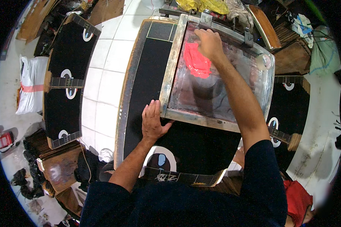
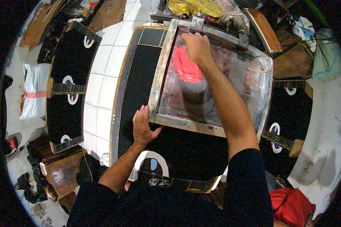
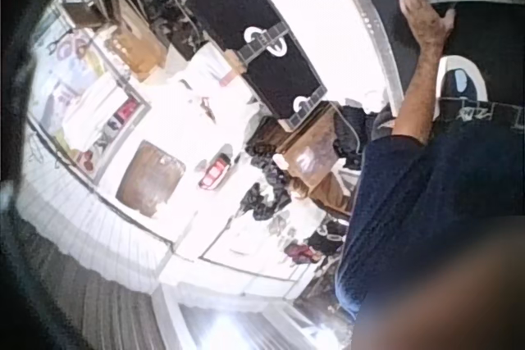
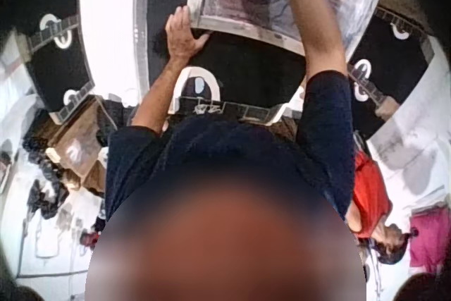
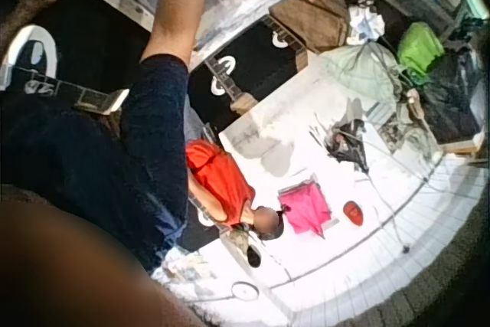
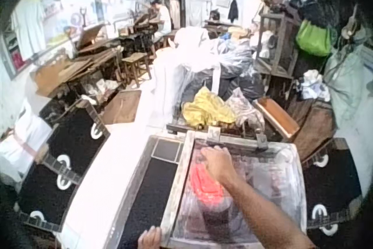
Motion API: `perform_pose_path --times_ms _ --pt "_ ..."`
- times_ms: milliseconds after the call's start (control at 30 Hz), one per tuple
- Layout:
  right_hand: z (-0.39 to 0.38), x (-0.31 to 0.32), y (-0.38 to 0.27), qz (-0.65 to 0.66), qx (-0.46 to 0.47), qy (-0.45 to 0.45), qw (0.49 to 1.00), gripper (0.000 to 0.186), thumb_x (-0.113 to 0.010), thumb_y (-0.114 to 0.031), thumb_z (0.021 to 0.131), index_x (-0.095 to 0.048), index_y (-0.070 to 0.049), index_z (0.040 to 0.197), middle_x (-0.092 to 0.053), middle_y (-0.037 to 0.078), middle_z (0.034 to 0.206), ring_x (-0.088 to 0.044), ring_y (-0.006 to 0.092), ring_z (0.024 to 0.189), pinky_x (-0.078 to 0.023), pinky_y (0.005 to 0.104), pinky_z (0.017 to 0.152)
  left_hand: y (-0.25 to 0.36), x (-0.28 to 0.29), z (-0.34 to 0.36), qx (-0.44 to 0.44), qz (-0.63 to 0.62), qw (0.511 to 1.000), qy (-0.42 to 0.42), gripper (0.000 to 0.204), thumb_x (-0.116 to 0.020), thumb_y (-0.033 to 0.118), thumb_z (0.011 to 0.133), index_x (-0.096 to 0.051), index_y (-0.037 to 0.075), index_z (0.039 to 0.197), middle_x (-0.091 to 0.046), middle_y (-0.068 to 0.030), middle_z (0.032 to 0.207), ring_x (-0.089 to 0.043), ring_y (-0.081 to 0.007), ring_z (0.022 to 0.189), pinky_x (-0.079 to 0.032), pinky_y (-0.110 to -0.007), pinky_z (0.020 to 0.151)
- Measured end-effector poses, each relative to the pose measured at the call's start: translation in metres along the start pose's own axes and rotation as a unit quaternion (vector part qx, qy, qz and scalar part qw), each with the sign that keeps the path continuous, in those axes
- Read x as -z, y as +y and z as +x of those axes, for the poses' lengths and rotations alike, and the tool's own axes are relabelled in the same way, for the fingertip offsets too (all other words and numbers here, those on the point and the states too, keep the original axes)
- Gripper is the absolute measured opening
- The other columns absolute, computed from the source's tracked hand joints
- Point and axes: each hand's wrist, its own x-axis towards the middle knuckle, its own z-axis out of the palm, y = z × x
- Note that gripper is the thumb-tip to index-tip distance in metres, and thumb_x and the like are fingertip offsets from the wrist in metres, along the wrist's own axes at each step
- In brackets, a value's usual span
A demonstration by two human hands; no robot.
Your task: The person performs screen printing on black t-shirts. They position a screen frame over the shirt, apply red ink, and use a squeegee to pull the ink across the screen to transfer the design. The person repeats this process on multiple shirts.
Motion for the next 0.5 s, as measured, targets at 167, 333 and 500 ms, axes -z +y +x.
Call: perform_pose_path --times_ms 167,333,500 --pt "-0.04 0.008 -0.013 -0.019 -0.023 -0.051 0.998 0.03 -0.067 -0.007 0.078 -0.065 -0.012 0.108 -0.069 0.007 0.106 -0.063 0.0321 0.105 -0.048 0.0491 0.084 0.004 0.004 0.001 -0.005 -0.011 1.0 0.012 0.116 -0.092 0.041 0.072 -0.027 -0.001 0.158 -0.039 -0.0243 0.156 -0.035 -0.0374 0.149 -0.028 -0.054 0.123" --pt "-0.106 0.029 -0.042 -0.038 -0.023 -0.049 0.998 0.028 -0.068 -0.005 0.079 -0.065 -0.014 0.105 -0.067 0.006 0.103 -0.063 0.0303 0.104 -0.049 0.0464 0.081 0.006 0.003 0.011 0.04 -0.132 0.99 0.021 0.115 -0.092 0.036 0.072 -0.026 -0.003 0.158 -0.037 -0.0284 0.159 -0.032 -0.0423 0.152 -0.024 -0.055 0.126" --pt "-0.076 0.036 -0.031 -0.014 -0.011 -0.041 0.999 0.026 -0.069 -0.007 0.079 -0.066 -0.014 0.104 -0.07 0.008 0.105 -0.065 0.0313 0.105 -0.05 0.048 0.083 0.0 -0.007 0.011 -0.005 -0.186 0.979 0.088 0.106 -0.09 0.03 0.075 -0.032 -0.002 0.157 -0.046 -0.0286 0.154 -0.043 -0.0431 0.146 -0.033 -0.054 0.122"
